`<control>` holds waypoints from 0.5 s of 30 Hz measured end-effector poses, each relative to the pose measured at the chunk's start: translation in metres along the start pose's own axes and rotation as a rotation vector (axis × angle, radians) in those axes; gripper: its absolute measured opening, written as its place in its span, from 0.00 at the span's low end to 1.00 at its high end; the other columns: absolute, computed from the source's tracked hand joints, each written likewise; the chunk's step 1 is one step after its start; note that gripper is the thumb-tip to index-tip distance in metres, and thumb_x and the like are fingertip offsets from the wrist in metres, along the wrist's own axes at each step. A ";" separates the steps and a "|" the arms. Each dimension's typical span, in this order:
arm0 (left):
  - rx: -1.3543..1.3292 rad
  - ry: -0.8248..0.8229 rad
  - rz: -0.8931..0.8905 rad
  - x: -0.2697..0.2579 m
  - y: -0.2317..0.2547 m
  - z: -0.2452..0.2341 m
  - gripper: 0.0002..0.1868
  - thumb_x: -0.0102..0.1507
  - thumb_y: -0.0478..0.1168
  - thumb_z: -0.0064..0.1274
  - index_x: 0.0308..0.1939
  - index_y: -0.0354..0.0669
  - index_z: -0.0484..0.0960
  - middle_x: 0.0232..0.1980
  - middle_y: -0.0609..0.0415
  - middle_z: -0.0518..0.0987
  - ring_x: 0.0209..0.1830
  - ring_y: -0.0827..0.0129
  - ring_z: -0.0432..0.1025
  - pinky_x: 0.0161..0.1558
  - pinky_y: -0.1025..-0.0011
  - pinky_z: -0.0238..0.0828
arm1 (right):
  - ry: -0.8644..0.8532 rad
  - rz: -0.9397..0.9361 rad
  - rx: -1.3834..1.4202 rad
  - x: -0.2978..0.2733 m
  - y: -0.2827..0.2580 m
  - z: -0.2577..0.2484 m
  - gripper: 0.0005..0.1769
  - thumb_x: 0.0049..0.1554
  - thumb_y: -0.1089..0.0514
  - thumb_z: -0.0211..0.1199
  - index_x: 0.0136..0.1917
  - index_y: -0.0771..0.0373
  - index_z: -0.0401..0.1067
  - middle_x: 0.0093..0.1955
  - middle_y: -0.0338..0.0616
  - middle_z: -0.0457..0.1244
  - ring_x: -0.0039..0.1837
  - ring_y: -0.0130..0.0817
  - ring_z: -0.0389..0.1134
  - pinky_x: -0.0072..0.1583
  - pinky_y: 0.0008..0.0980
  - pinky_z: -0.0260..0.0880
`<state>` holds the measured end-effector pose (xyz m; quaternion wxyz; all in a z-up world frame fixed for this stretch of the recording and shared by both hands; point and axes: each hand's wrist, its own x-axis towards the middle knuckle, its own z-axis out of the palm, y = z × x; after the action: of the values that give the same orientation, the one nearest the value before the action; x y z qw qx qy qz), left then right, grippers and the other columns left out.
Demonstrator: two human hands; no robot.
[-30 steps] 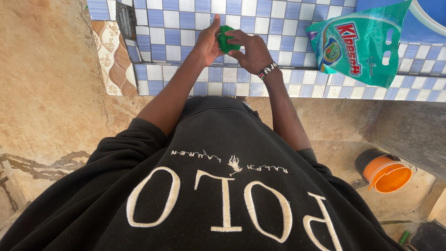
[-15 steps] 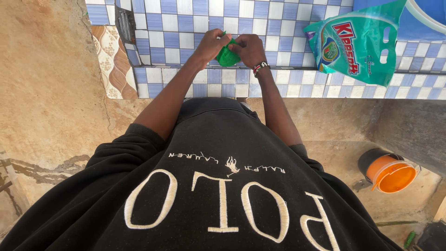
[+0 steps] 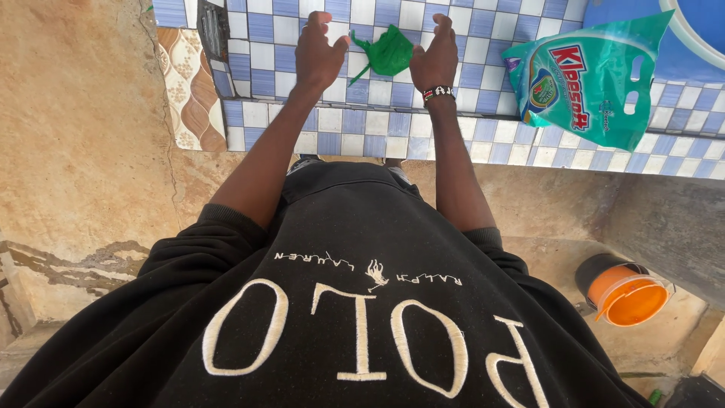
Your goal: Scrubbing a tiled counter-like surface with a green sponge and detergent.
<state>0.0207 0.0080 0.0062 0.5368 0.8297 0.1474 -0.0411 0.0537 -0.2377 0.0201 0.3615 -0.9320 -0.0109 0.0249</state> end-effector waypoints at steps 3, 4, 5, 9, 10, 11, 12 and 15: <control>0.200 0.187 0.212 -0.006 -0.014 -0.016 0.27 0.64 0.42 0.66 0.61 0.36 0.71 0.59 0.39 0.76 0.61 0.49 0.73 0.58 0.56 0.70 | 0.095 -0.008 -0.156 -0.017 0.006 0.023 0.35 0.58 0.63 0.70 0.74 0.65 0.57 0.71 0.59 0.62 0.68 0.52 0.68 0.64 0.45 0.74; 0.291 0.152 0.160 -0.011 -0.013 -0.023 0.28 0.65 0.42 0.64 0.63 0.36 0.70 0.63 0.39 0.74 0.66 0.50 0.70 0.61 0.57 0.69 | 0.031 -0.001 -0.211 -0.026 -0.003 0.033 0.41 0.61 0.52 0.68 0.77 0.68 0.51 0.75 0.65 0.54 0.73 0.59 0.59 0.69 0.50 0.66; 0.382 0.118 0.111 -0.014 -0.012 -0.030 0.28 0.66 0.43 0.62 0.66 0.37 0.68 0.68 0.39 0.72 0.70 0.50 0.67 0.64 0.58 0.69 | -0.029 0.003 -0.266 -0.032 -0.012 0.043 0.49 0.64 0.40 0.67 0.80 0.70 0.44 0.79 0.72 0.45 0.79 0.65 0.49 0.75 0.55 0.58; 0.721 0.136 0.105 -0.025 -0.010 -0.043 0.37 0.60 0.46 0.67 0.64 0.31 0.66 0.70 0.27 0.62 0.74 0.41 0.56 0.60 0.49 0.64 | -0.111 0.047 -0.318 -0.054 -0.056 0.080 0.61 0.62 0.28 0.58 0.80 0.73 0.30 0.81 0.77 0.28 0.82 0.73 0.30 0.77 0.64 0.41; 0.752 0.072 0.082 -0.027 -0.007 -0.045 0.39 0.58 0.46 0.67 0.64 0.27 0.66 0.70 0.24 0.61 0.73 0.39 0.56 0.59 0.51 0.65 | -0.101 0.067 -0.346 -0.052 -0.054 0.090 0.62 0.62 0.25 0.53 0.81 0.72 0.26 0.82 0.75 0.24 0.83 0.71 0.25 0.78 0.65 0.35; 0.784 0.003 0.060 -0.028 -0.005 -0.048 0.41 0.56 0.46 0.68 0.64 0.24 0.66 0.71 0.22 0.60 0.73 0.36 0.56 0.58 0.52 0.67 | -0.091 0.091 -0.372 -0.051 -0.051 0.099 0.63 0.63 0.23 0.48 0.81 0.72 0.21 0.83 0.72 0.20 0.84 0.69 0.20 0.79 0.66 0.28; 0.782 0.006 0.068 -0.026 -0.006 -0.047 0.41 0.56 0.46 0.68 0.64 0.24 0.66 0.71 0.22 0.60 0.73 0.36 0.56 0.58 0.52 0.67 | -0.083 0.090 -0.374 -0.047 -0.050 0.097 0.63 0.63 0.23 0.48 0.81 0.72 0.21 0.83 0.72 0.20 0.84 0.69 0.20 0.79 0.66 0.28; 0.777 -0.170 -0.029 -0.021 -0.009 -0.053 0.29 0.64 0.47 0.63 0.61 0.30 0.76 0.70 0.24 0.68 0.73 0.36 0.63 0.64 0.53 0.69 | -0.077 0.007 -0.460 -0.045 -0.059 0.086 0.60 0.65 0.22 0.44 0.83 0.67 0.22 0.84 0.70 0.18 0.84 0.67 0.17 0.80 0.66 0.23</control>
<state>-0.0070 0.0548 0.0250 0.1927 0.9624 0.0878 -0.1699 0.0041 -0.1380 -0.0022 0.1388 -0.9882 -0.0269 0.0586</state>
